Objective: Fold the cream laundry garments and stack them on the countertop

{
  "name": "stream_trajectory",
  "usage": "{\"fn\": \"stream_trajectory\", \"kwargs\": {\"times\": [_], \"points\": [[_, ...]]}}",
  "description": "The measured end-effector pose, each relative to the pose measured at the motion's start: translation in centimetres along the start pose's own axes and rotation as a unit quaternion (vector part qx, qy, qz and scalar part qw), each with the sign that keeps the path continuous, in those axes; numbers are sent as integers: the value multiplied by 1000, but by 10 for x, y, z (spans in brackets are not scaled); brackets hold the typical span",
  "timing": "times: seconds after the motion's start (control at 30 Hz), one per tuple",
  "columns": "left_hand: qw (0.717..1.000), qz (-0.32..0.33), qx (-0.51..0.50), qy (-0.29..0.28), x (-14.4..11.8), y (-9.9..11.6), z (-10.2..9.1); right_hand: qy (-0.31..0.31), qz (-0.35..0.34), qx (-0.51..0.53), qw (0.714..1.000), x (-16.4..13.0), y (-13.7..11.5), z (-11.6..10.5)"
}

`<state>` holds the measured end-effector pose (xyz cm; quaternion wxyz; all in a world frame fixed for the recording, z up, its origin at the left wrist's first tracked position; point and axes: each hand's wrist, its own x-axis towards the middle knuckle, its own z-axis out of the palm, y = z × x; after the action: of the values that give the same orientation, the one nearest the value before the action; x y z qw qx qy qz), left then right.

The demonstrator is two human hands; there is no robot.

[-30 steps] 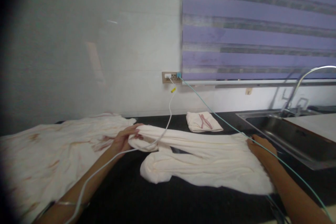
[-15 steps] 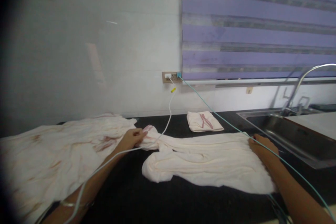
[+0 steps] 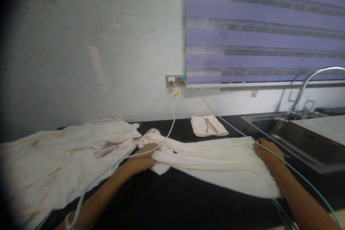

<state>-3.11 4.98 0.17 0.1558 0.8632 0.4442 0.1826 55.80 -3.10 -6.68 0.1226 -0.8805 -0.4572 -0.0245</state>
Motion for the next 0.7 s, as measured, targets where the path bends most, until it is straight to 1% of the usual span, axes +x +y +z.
{"fn": "stream_trajectory", "kwargs": {"times": [0.07,0.13,0.17,0.2,0.23,0.27,0.33,0.37,0.43,0.53,0.67,0.7], "points": [[997,-33,8,72,9,-16,1,-2,12,-3,1000,2,1,0],[984,-55,-18,165,14,-32,-4,-2,22,-2,1000,3,1,1],[971,-71,-49,224,16,-40,-8,-2,24,-1,1000,4,2,2],[951,-87,-92,282,18,-48,-11,-3,25,-1,1000,5,2,3],[925,-103,-150,333,19,-54,-15,-4,24,-1,1000,5,3,4],[898,-115,-209,370,20,-61,-18,-3,22,-2,1000,6,4,5],[848,-123,-304,417,21,-70,-24,1,14,-4,1000,7,6,7],[830,-123,-332,431,22,-73,-26,4,9,-3,1000,8,7,8],[807,-126,-353,456,20,-74,-29,9,5,-2,1000,9,9,9],[778,-135,-340,511,14,-69,-37,10,7,4,1000,10,9,9],[736,-134,-280,602,4,-61,-48,10,6,8,1000,9,9,8],[732,-132,-267,613,2,-60,-51,12,6,5,1000,9,9,9]]}}
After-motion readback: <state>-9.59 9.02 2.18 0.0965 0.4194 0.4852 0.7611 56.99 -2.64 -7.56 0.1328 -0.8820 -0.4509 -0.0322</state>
